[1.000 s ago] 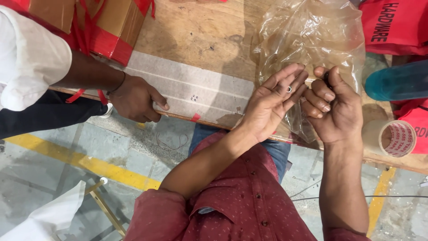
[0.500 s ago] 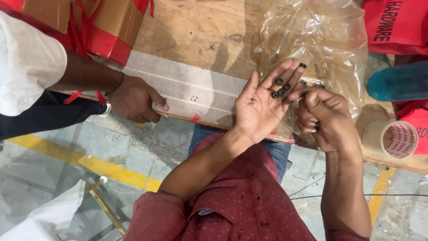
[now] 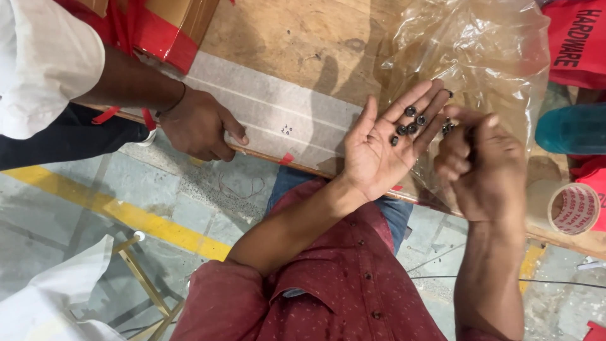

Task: The person takes small black hardware parts from a plastic bag on the worktable, counts them in their palm, and places them into red HARDWARE pouches, opening and handling several pouches while a coworker stands beside the table.

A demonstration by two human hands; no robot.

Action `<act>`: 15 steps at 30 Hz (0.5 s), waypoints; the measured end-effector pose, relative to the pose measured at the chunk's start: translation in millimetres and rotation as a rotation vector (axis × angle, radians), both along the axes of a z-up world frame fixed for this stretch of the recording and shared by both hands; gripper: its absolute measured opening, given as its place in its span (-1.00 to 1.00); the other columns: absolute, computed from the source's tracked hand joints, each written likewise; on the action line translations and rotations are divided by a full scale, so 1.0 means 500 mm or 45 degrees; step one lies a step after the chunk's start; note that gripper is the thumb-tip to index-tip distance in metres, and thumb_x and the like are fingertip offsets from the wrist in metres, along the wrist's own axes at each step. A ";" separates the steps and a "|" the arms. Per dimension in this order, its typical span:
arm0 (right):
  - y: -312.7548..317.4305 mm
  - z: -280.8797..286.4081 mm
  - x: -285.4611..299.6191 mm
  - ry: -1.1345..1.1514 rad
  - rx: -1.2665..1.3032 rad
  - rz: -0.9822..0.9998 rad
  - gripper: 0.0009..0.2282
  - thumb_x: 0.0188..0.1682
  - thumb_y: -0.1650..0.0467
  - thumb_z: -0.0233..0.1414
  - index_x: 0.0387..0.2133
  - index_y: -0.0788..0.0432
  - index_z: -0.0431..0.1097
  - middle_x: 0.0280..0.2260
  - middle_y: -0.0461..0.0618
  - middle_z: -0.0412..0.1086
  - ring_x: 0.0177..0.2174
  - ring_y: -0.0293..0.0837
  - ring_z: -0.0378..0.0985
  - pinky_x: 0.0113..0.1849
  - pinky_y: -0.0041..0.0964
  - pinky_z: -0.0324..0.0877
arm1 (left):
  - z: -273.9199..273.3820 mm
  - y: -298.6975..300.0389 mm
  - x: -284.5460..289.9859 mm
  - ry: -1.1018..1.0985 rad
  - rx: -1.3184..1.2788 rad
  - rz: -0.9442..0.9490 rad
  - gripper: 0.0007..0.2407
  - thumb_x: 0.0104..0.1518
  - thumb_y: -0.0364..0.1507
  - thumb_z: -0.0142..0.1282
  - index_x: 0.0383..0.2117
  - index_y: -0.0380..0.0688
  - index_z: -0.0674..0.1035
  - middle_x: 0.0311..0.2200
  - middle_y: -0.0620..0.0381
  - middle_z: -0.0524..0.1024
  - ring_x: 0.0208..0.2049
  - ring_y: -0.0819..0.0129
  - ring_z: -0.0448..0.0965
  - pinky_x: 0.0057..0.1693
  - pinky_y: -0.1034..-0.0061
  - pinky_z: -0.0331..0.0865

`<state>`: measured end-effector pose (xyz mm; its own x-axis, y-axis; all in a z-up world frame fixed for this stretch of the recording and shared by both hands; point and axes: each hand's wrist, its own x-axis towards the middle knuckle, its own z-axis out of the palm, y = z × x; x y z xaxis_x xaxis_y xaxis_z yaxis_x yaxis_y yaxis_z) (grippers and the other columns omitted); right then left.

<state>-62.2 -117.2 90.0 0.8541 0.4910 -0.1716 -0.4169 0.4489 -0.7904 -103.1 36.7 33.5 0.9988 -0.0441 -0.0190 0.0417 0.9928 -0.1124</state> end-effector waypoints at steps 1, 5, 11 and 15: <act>-0.004 0.006 0.006 0.004 -0.001 0.002 -0.68 0.33 0.34 0.00 0.08 0.45 0.44 -0.52 -0.07 0.29 -0.56 -0.28 0.26 -0.50 -0.43 0.24 | -0.002 0.002 -0.002 0.004 -0.001 0.002 -0.37 0.48 0.00 -0.41 0.44 -0.31 0.14 0.49 -0.07 0.04 0.54 0.20 -0.05 0.58 0.32 -0.06; -0.035 0.002 0.027 0.213 -0.075 -0.023 -0.72 0.22 0.46 -0.17 0.06 0.45 0.37 -0.44 -0.01 0.23 -0.44 -0.19 0.23 -0.36 -0.32 0.22 | -0.001 0.006 0.003 -0.046 -0.021 0.006 -0.38 0.48 -0.01 -0.41 0.44 -0.33 0.13 0.49 -0.09 0.03 0.53 0.20 -0.04 0.57 0.34 -0.07; -0.010 0.015 0.010 0.003 -0.210 0.104 -0.79 0.30 0.47 -0.09 0.11 0.36 0.31 -0.52 -0.01 0.22 -0.53 -0.26 0.19 -0.45 -0.38 0.17 | -0.007 0.005 0.002 -0.025 -0.038 0.011 -0.39 0.49 -0.01 -0.42 0.44 -0.31 0.13 0.49 -0.09 0.01 0.52 0.20 -0.03 0.56 0.32 -0.07; 0.011 0.024 0.010 -0.213 -0.556 0.283 -0.75 0.25 0.42 -0.11 0.11 0.33 0.28 -0.39 -0.04 0.30 -0.49 -0.33 0.20 -0.45 -0.49 0.17 | -0.014 0.006 0.002 -0.037 -0.030 -0.023 -0.38 0.48 0.01 -0.43 0.45 -0.27 0.15 0.49 -0.05 0.04 0.51 0.23 0.00 0.53 0.28 -0.03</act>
